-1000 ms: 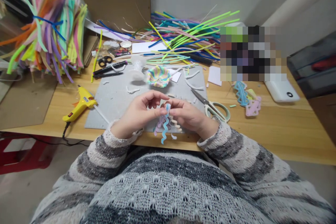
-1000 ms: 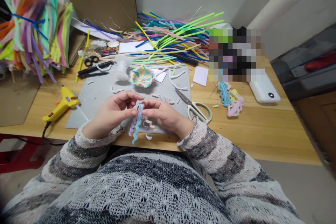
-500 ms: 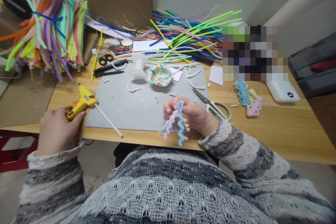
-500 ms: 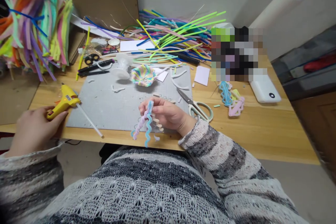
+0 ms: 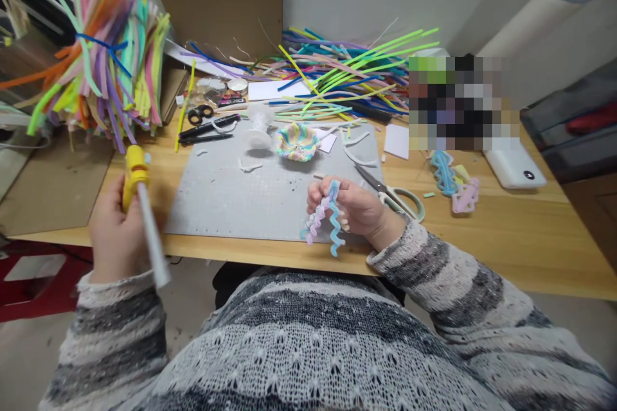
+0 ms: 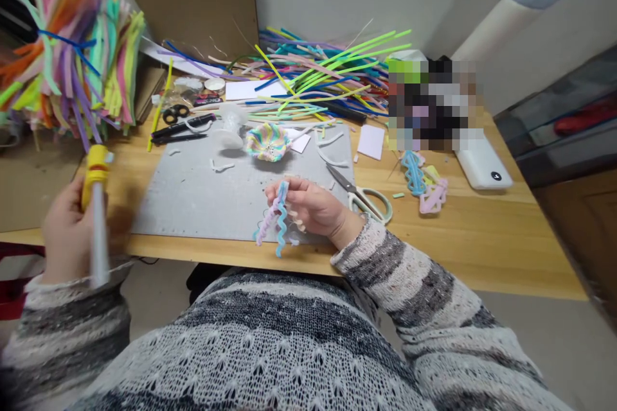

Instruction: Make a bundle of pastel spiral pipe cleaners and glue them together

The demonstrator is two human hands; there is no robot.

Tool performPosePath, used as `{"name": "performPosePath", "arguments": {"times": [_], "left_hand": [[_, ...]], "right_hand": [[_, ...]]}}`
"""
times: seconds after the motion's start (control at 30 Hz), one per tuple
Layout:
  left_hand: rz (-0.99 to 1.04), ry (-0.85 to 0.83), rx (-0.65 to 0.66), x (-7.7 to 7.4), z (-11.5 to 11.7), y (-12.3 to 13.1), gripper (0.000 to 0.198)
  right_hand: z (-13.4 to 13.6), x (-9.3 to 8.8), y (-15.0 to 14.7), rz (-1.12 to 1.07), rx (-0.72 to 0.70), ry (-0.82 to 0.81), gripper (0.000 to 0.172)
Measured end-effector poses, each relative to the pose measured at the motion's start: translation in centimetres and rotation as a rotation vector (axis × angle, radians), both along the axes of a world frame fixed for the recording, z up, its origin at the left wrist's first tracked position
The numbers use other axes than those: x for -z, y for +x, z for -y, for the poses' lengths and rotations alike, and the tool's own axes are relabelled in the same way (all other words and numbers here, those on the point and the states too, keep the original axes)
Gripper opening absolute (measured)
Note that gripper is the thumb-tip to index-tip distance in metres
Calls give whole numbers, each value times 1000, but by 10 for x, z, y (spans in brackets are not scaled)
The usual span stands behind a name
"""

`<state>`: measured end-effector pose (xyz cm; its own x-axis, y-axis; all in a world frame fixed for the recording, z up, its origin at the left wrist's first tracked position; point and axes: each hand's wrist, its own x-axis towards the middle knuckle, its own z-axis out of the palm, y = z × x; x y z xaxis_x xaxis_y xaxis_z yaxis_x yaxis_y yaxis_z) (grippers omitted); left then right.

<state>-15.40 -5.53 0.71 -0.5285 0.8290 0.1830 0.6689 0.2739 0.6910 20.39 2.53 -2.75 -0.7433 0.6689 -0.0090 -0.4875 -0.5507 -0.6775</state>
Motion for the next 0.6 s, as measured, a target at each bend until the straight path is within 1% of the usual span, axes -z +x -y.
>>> {"name": "performPosePath", "arguments": {"times": [0.07,0.1,0.17,0.2,0.23,0.27,0.33,0.37,0.43,0.5,0.6], "left_hand": [[371,153,-54,-9,4,9,25],[566,171,-1,-13,5,17,23],[963,234,168,-19,7,37,29],[1122,205,257,-20,8,48,34],[1222,165,319,-19,9,59,35],[1276,157,363,-16,9,69,36],[1319,71,456,-8,10,88,34],[1296,55,473,-3,10,97,36],[1218,44,458,6,9,110,41],[1155,25,455,12,7,119,39],[1141,-3,539,21,6,126,35]], "right_hand": [[-1,0,-1,56,46,-14,22],[-1,-1,-2,83,69,-25,23],[-1,-2,-4,126,126,-49,23],[-1,-3,-4,142,157,-59,23],[-1,-3,-5,157,184,-67,23],[0,-4,-6,174,205,-71,23],[3,-5,-7,203,221,-71,23],[4,-5,-7,213,217,-66,22],[6,-6,-8,226,205,-53,22],[8,-6,-8,234,197,-47,22],[10,-6,-8,238,186,-57,22]]}}
